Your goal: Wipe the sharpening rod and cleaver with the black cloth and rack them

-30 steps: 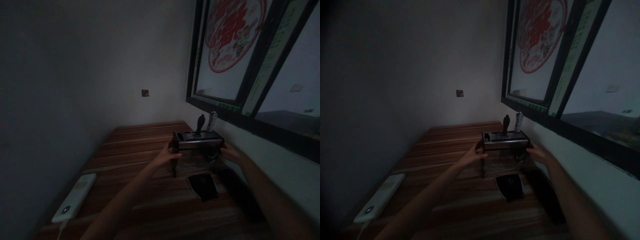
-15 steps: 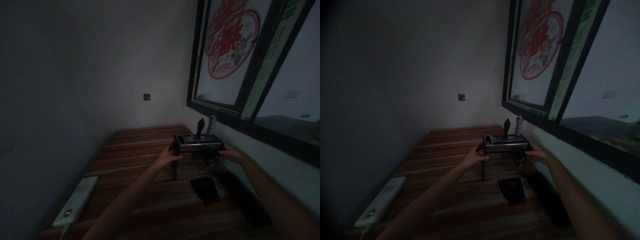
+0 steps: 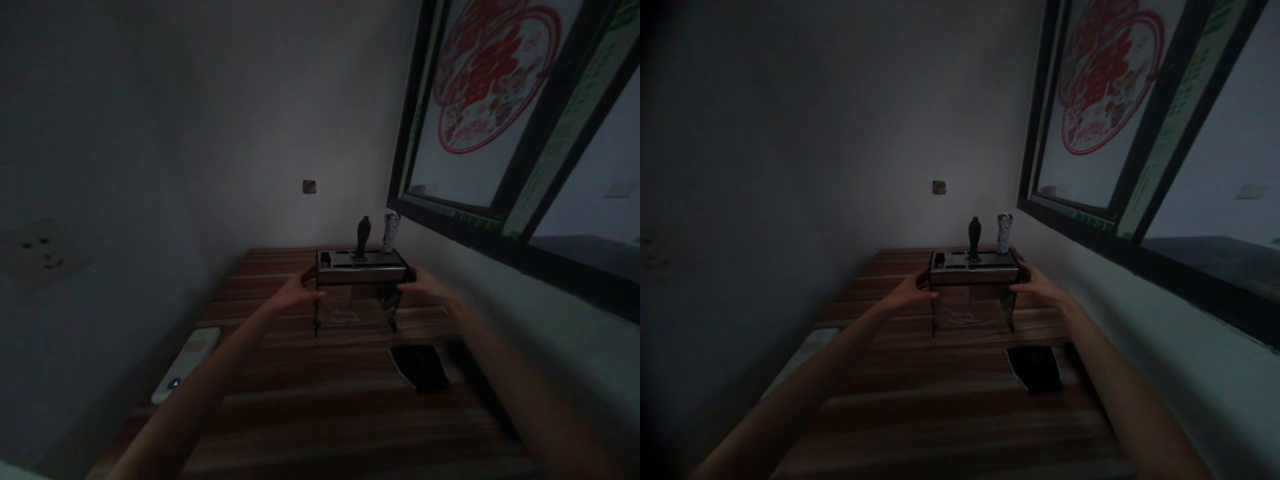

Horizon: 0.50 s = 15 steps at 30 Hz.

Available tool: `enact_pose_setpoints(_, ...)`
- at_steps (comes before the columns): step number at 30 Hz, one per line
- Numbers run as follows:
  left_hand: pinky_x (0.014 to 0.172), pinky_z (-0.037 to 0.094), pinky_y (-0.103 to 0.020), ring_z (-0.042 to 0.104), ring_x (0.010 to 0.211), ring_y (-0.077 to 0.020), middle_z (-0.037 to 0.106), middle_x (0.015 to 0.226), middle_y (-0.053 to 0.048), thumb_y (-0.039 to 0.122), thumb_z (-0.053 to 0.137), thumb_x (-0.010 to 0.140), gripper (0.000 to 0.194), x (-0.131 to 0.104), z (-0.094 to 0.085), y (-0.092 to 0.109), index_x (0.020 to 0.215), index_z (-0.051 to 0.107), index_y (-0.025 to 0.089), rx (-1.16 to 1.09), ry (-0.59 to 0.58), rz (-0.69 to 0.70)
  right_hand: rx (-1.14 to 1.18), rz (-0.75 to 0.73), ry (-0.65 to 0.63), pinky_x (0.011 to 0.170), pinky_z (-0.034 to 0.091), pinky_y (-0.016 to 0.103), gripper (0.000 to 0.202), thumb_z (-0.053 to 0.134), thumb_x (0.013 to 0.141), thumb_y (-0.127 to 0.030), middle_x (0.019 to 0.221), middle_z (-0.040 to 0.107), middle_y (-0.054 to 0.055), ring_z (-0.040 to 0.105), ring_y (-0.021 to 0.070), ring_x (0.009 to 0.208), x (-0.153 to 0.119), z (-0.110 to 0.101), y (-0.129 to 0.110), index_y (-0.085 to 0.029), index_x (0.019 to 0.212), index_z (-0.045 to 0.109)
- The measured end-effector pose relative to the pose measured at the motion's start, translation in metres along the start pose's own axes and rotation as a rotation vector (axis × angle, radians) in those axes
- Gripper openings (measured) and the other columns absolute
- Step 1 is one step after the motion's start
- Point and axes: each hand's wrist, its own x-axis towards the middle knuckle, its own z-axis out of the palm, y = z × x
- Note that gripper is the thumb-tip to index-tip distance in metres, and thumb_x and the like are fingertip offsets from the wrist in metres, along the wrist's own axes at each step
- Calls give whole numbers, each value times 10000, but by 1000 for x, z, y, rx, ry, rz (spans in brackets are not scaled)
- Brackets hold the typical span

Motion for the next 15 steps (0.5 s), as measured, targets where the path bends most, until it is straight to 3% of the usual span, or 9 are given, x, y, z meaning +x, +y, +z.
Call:
enact_pose_setpoints(6,1015,307,-435,436,1187,-249,458,1310,-99,254,756,546,767,-39,-55,8,1239,435,180,12,64,-64,64,-98,-123,955,394,388,786,747,582,-259,1209,549,66,530,209,1063,33,61,-5,-206,1282,394)
enact_pose_setpoints(15,1019,288,-432,436,1185,-263,520,1247,-119,286,740,561,666,-84,-119,7,1163,508,119,109,153,-135,152,-143,-133,1018,320,406,815,771,525,-261,1301,455,104,448,224,1163,80,142,6,-170,1253,419)
